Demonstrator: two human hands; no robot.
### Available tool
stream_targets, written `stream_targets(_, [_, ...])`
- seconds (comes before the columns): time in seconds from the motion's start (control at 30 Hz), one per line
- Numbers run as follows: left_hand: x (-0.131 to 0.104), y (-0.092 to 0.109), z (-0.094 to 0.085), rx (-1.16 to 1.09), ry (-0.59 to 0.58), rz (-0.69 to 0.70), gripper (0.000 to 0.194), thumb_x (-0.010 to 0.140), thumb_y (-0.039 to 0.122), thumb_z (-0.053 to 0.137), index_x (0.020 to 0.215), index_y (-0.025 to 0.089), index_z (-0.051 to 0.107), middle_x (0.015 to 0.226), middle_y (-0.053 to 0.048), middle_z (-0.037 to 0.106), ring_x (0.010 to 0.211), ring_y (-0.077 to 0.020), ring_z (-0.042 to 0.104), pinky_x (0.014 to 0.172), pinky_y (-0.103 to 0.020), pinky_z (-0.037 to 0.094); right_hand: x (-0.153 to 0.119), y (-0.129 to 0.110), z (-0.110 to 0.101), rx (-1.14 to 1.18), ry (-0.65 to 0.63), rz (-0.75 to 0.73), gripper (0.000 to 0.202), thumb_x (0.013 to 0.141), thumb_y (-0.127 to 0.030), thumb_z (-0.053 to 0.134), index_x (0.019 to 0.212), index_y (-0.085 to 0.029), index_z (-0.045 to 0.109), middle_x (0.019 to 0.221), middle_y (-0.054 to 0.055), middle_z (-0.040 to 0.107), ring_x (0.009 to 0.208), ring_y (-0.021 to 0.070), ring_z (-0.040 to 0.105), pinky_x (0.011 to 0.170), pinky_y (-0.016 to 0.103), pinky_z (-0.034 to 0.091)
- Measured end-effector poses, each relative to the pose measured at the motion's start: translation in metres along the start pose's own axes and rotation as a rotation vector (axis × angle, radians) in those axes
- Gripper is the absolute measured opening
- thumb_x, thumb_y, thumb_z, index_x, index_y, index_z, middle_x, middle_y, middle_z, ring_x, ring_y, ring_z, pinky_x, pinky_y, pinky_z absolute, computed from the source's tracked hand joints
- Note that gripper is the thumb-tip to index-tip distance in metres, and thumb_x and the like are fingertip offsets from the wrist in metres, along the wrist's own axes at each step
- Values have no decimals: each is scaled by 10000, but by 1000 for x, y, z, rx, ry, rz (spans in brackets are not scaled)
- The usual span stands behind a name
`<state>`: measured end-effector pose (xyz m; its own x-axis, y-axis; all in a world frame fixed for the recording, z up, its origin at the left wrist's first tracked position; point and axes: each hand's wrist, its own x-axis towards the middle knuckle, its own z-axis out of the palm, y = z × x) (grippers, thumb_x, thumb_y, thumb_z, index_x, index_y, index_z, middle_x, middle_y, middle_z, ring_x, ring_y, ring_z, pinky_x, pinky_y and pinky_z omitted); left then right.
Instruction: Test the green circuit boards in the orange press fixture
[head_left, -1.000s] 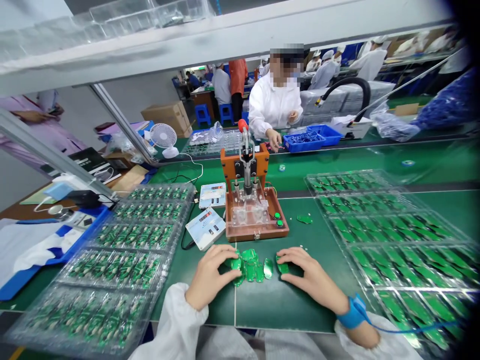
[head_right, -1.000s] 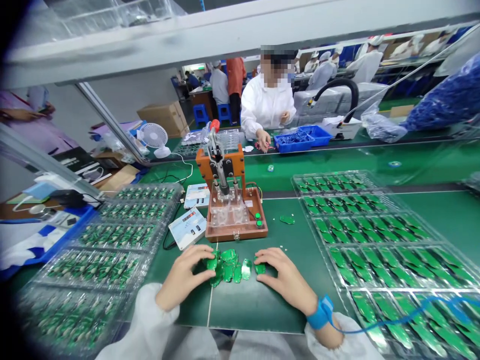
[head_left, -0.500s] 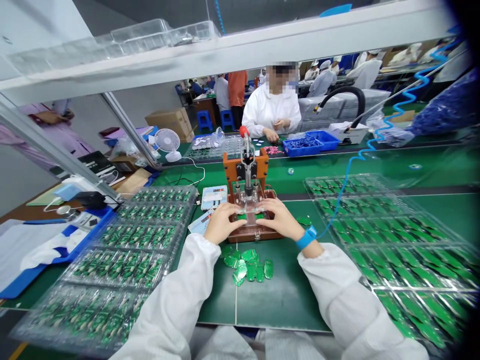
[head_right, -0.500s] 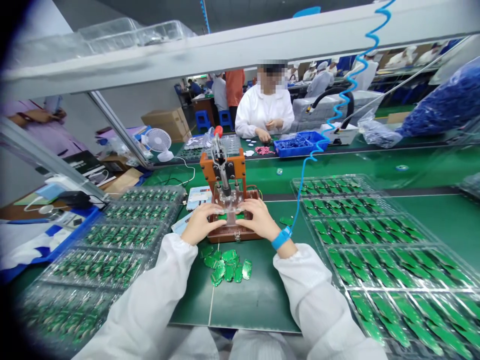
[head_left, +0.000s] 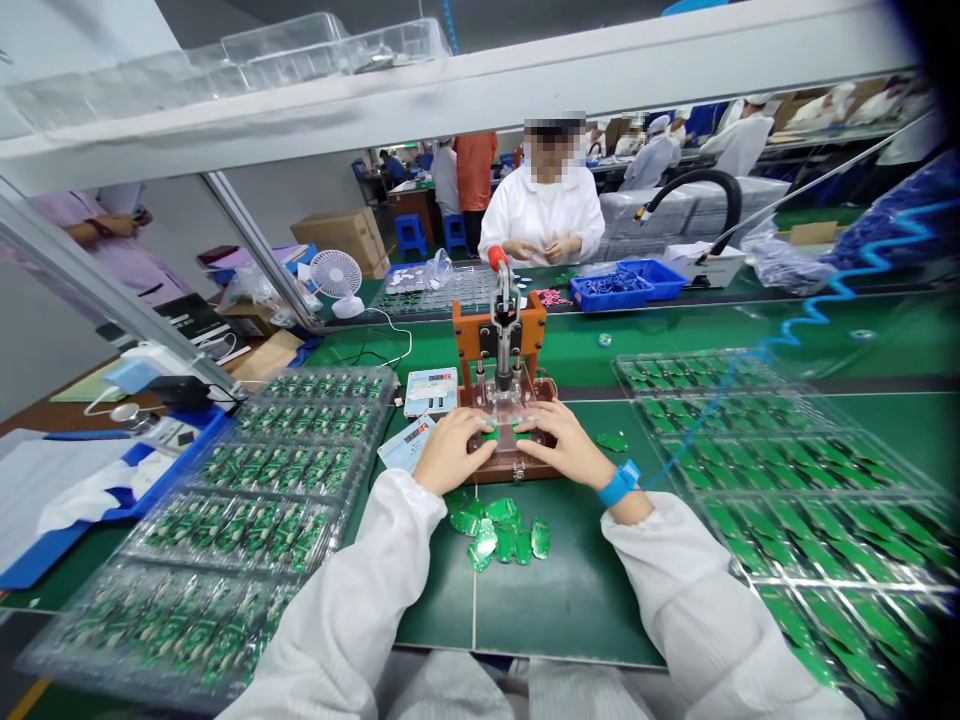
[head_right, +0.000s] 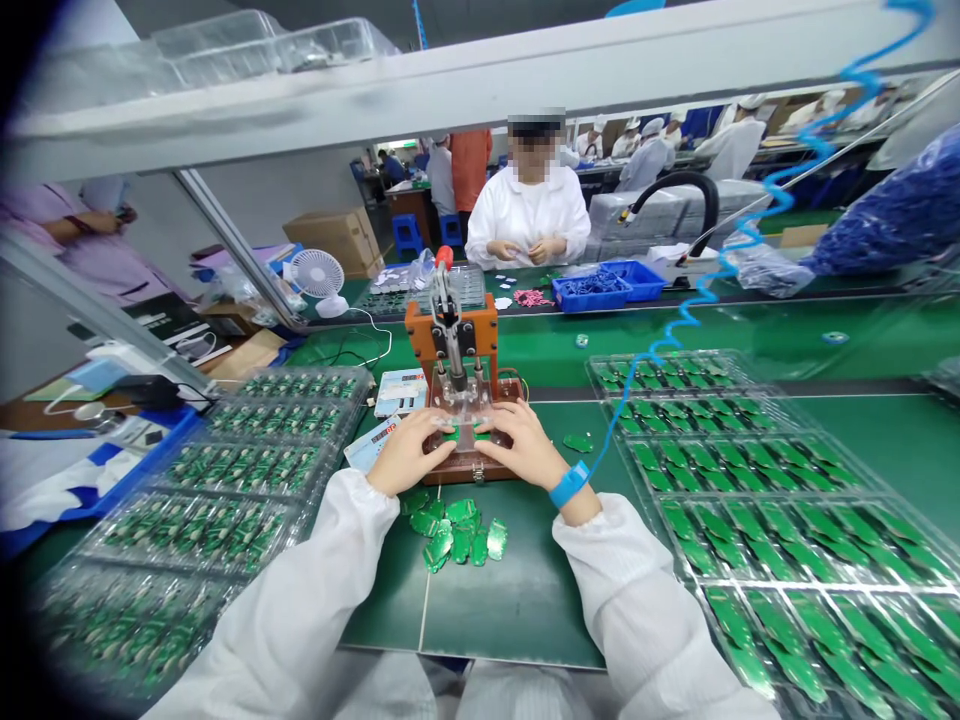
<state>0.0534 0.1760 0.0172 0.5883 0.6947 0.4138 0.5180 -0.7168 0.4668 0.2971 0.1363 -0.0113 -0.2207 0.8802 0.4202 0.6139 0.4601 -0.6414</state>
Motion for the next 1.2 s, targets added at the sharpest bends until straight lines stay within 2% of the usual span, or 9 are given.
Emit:
stream_targets(0.13, [-15,5,7,14,59,-2,189,941,279,656,1103,181,673,1345,-111,633,1357,-325,484,1135,-551,410,-3,-6,-5,51,77,-6,235,902,-479,674,1011,-289,759,1227,50,737,1327,311,550,1157,585,390])
stream_targets(0.27, [-46,27,18,28,225,3,276,1003,268,569,1268,198,599,1410,-133,576,1377,-295,473,1137,-536,416,9,-17,-26,103,345,36,239,972,-420,566,1024,-243,717,1185,93,731,1174,265,646,1057,498,505])
stream_targets(0.4, [-68,45,31,33,211,211,239,990,184,558,1220,201,619,1305,-109,655,1307,-267,547,1103,-485,466,50,-46,-62,158,573,31,250,982,-380,547,1146,-221,650,1196,93,703,1129,235,663,982,429,555])
stream_targets(0.5, [-74,44,40,70,161,283,287,986,174,550,1268,174,602,1359,-122,635,1330,-280,541,1119,-505,469,97,-72,-89,115,635,-116,297,958,-365,592,1216,-227,638,1285,71,673,1219,226,618,1058,413,506])
stream_targets(0.6, [-75,37,45,72,136,279,293,986,168,540,1272,165,602,1384,-122,623,1332,-278,544,1123,-519,475,150,-85,-105,42,599,-213,398,974,-471,570,1248,-190,638,1236,76,703,1209,230,627,1102,445,465])
stream_targets(0.8, [-76,33,46,45,152,282,287,975,114,517,1236,169,621,1388,-113,621,1327,-268,549,1113,-517,492,215,-100,-116,272,304,-49,543,927,-648,574,975,-133,740,853,73,755,843,196,711,865,368,590])
stream_targets(0.9, [-76,35,45,32,153,274,281,967,94,509,1207,174,632,1380,-108,627,1326,-263,549,1115,-506,492,192,-127,-118,218,402,-233,430,958,-553,586,1100,-181,747,966,42,768,913,194,720,890,366,592])
stream_targets(1.03, [-76,36,44,14,152,259,267,963,83,497,1167,177,642,1363,-107,637,1325,-257,549,1112,-506,493,123,-164,-105,86,538,-364,330,1033,-370,515,1304,-265,671,1197,23,748,1098,202,714,1009,382,572])
stream_targets(1.2, [-76,36,43,5,148,259,261,955,80,485,1130,179,652,1371,-122,629,1335,-256,539,1110,-500,488,70,-170,-77,-82,596,-421,429,1013,-137,525,1411,-283,590,1281,13,720,1176,175,686,1057,320,549])
